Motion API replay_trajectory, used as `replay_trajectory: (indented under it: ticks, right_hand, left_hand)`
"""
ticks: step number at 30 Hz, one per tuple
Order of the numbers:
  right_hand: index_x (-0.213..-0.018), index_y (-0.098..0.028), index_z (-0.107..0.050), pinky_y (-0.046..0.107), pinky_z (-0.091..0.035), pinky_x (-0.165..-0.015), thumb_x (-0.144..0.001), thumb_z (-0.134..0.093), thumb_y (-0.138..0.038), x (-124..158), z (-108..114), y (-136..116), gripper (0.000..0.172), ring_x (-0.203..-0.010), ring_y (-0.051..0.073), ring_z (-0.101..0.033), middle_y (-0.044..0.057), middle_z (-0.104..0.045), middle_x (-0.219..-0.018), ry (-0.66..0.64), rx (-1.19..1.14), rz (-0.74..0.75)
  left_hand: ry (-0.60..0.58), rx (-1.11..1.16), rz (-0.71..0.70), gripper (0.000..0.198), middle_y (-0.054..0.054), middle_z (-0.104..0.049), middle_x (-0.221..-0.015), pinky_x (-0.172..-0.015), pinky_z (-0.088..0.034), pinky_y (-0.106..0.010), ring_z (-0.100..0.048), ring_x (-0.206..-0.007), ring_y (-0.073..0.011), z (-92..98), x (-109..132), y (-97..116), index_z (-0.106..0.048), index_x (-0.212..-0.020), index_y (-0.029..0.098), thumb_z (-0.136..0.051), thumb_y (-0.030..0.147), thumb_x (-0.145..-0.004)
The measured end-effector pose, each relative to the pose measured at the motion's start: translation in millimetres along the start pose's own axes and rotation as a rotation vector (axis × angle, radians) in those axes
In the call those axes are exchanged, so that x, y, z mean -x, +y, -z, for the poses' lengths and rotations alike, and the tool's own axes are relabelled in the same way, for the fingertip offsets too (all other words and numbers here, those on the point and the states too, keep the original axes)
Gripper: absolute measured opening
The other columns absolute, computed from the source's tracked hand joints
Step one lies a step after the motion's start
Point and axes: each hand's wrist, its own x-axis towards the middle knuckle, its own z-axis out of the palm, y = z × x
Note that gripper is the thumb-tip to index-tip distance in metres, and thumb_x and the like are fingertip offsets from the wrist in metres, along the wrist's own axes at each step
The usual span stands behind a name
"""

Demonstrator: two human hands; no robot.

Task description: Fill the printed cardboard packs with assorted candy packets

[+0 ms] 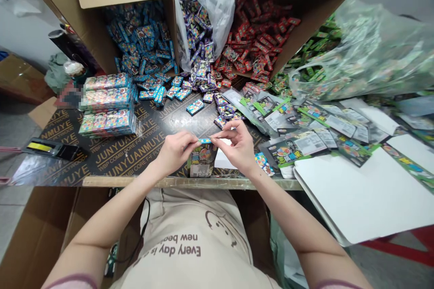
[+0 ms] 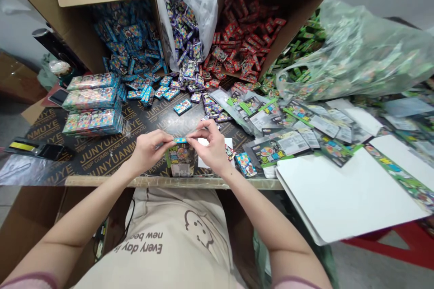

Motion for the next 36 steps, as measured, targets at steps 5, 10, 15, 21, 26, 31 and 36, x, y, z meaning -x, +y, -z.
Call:
replay_trajectory:
  ticks: [5,10,15,21,26,31,36]
  right_hand:
    - [-0.105,-0.026,-0.049,0.034,-0.057,-0.077,-0.074,-0.076,-0.026,11.4,2.9,-0.4,0.042,-0.08,0.018,-0.072,-0.001,-0.07,-0.085,0.063,0.028,0.094]
    - [-0.086,-0.021,-0.063,0.033,-0.058,-0.071,-0.073,-0.076,-0.034,8.0,2.5,-3.0,0.022,-0.074,0.017,-0.069,0.001,-0.071,-0.079,0.002,-0.004,-0.02]
    - [-0.081,-0.021,-0.065,0.035,-0.059,-0.074,-0.075,-0.074,-0.037,6.6,3.5,-1.0,0.02,-0.074,0.018,-0.068,0.001,-0.069,-0.078,0.032,0.013,-0.021]
    - [-0.116,-0.03,-0.057,0.036,-0.054,-0.091,-0.081,-0.069,-0.036,3.9,8.7,3.8,0.038,-0.116,0.021,-0.058,0.005,-0.051,-0.133,0.071,0.07,0.082]
    - [-0.12,-0.03,-0.053,0.034,-0.056,-0.079,-0.081,-0.069,-0.032,4.1,7.0,2.8,0.042,-0.085,0.016,-0.067,0.0,-0.066,-0.092,-0.019,-0.015,0.03]
    - [-0.119,-0.028,-0.053,0.033,-0.056,-0.072,-0.079,-0.071,-0.03,3.6,4.1,-0.9,0.044,-0.073,0.016,-0.067,-0.003,-0.067,-0.076,0.03,-0.004,0.048]
    - [-0.117,-0.03,-0.055,0.04,-0.056,-0.08,-0.081,-0.069,-0.026,12.1,8.7,14.6,0.039,-0.078,0.02,-0.07,-0.001,-0.07,-0.082,0.064,0.197,0.272]
  left_hand:
    - [-0.053,0.1,0.112,0.015,-0.005,-0.068,-0.07,-0.058,-0.047,-0.023,-0.062,-0.063,-0.0147,4.3,-3.3,3.7,-0.069,-0.074,0.016,-0.067,0.027,-0.083]
    - [-0.077,0.239,0.321,0.016,-0.004,-0.067,-0.064,-0.053,-0.046,-0.023,-0.06,-0.057,-0.0146,6.3,-11.9,3.5,-0.069,-0.069,0.015,-0.073,0.028,-0.077]
    - [0.013,0.035,0.029,0.015,-0.003,-0.066,-0.067,-0.059,-0.046,-0.024,-0.06,-0.062,-0.0132,1.9,-4.1,6.1,-0.067,-0.071,0.017,-0.063,0.023,-0.084]
    - [0.027,0.013,-0.05,0.01,-0.005,-0.069,-0.077,-0.067,-0.05,-0.024,-0.063,-0.07,-0.0135,0.7,1.2,2.7,-0.067,-0.081,0.017,-0.06,0.018,-0.087]
    - [-0.017,0.072,0.004,0.008,-0.003,-0.067,-0.07,-0.059,-0.047,-0.022,-0.061,-0.063,-0.0121,4.1,-4.9,0.9,-0.069,-0.078,0.016,-0.066,0.02,-0.085]
    - [-0.014,0.11,-0.053,0.01,-0.004,-0.068,-0.076,-0.063,-0.05,-0.024,-0.064,-0.068,-0.0143,4.2,-1.4,-3.1,-0.07,-0.079,0.018,-0.072,0.027,-0.08]
    - [0.012,0.049,-0.028,0.008,-0.005,-0.067,-0.075,-0.063,-0.05,-0.025,-0.063,-0.068,-0.0144,-0.8,1.9,-0.3,-0.069,-0.08,0.018,-0.065,0.022,-0.085]
